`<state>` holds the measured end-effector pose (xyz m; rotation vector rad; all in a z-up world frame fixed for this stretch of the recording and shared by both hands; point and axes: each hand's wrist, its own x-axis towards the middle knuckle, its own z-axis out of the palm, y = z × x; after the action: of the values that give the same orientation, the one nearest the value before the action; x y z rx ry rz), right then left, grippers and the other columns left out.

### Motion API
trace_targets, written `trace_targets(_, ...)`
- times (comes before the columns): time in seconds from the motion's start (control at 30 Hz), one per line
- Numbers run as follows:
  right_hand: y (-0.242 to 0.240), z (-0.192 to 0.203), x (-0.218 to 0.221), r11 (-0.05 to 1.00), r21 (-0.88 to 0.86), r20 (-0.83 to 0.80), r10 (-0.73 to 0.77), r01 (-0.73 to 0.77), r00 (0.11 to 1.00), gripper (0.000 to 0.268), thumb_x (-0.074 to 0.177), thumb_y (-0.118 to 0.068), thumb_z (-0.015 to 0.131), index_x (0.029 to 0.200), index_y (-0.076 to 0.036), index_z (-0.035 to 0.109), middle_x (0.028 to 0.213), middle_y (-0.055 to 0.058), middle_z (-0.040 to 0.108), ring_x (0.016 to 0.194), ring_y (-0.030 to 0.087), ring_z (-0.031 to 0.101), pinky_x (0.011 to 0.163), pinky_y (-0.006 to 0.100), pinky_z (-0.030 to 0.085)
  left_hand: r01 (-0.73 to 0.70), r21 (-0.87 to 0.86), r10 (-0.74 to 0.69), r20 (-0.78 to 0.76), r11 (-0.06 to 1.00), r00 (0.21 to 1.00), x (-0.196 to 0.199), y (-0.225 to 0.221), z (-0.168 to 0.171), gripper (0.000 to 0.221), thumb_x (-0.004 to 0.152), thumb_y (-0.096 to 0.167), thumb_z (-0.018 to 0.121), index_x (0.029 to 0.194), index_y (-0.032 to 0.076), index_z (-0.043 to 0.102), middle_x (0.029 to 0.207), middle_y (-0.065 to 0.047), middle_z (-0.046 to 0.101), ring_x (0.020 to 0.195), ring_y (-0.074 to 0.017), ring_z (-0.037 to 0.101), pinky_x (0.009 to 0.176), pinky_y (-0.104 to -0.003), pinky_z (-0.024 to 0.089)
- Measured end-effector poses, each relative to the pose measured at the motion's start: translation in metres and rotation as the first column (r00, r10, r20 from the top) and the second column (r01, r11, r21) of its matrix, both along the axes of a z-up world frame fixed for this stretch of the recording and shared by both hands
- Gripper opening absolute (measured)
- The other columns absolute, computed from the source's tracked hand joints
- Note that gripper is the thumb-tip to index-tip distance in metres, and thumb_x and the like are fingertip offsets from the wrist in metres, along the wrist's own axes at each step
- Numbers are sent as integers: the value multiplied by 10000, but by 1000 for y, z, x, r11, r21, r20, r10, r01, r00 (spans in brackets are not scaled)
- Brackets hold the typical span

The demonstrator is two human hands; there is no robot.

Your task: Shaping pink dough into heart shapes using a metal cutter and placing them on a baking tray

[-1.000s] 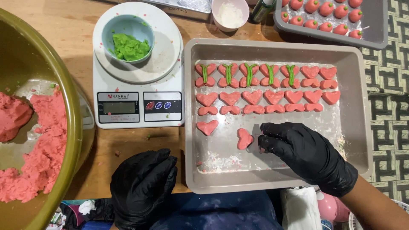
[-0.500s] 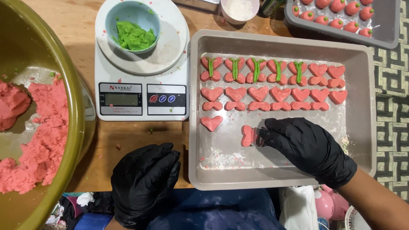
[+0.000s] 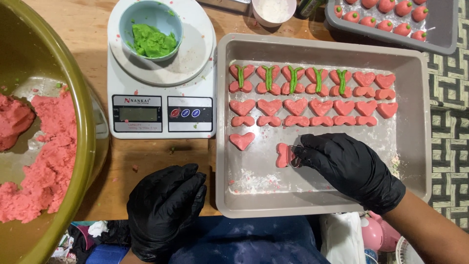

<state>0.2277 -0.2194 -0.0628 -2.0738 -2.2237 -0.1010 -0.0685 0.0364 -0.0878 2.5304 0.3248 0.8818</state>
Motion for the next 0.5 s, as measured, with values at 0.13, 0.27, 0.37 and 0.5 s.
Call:
trace_targets(0.13, 2, 1, -1, 1000, -22, -10, -10, 9, 1000, 347, 958, -143, 643, 1304, -167, 650, 1350, 135, 677, 1054, 325, 711, 855, 424, 572, -2, 12, 2, -14, 1000, 1000, 1, 0, 0, 206, 905, 143, 789, 1107, 156, 749, 1144, -64, 766, 964, -271, 735, 884, -403, 593)
trace_targets(0.27, -1, -2, -2, 999, -6, 20, -43, 43, 999, 338, 946, -154, 666, 1283, -176, 653, 1337, 122, 693, 950, 329, 714, 785, 417, 577, 16, 15, -15, -38, 1000, 999, 1, 1, 0, 185, 898, 162, 783, 1081, 156, 756, 1129, -66, 767, 935, -283, 732, 843, -420, 596)
trace_targets(0.37, 3, 1, -2, 1000, 13, -25, 1, -1, 1000, 318, 960, -131, 659, 1278, -128, 657, 1336, 152, 684, 1080, 331, 713, 876, 427, 571, -9, 21, 9, 7, 1000, 1000, 1, 0, -1, 210, 904, 135, 793, 1107, 153, 743, 1126, -70, 769, 953, -278, 740, 870, -408, 599)
trace_targets(0.5, 0, 3, -4, 1000, 4, -18, -2, 2, 1000, 305, 987, -82, 567, 1272, -160, 642, 1340, 147, 674, 1064, 332, 710, 830, 425, 558, -2, 8, 2, 3, 1000, 1000, 1, -1, 4, 199, 914, 140, 768, 1112, 134, 750, 1135, -75, 764, 964, -280, 738, 894, -412, 600)
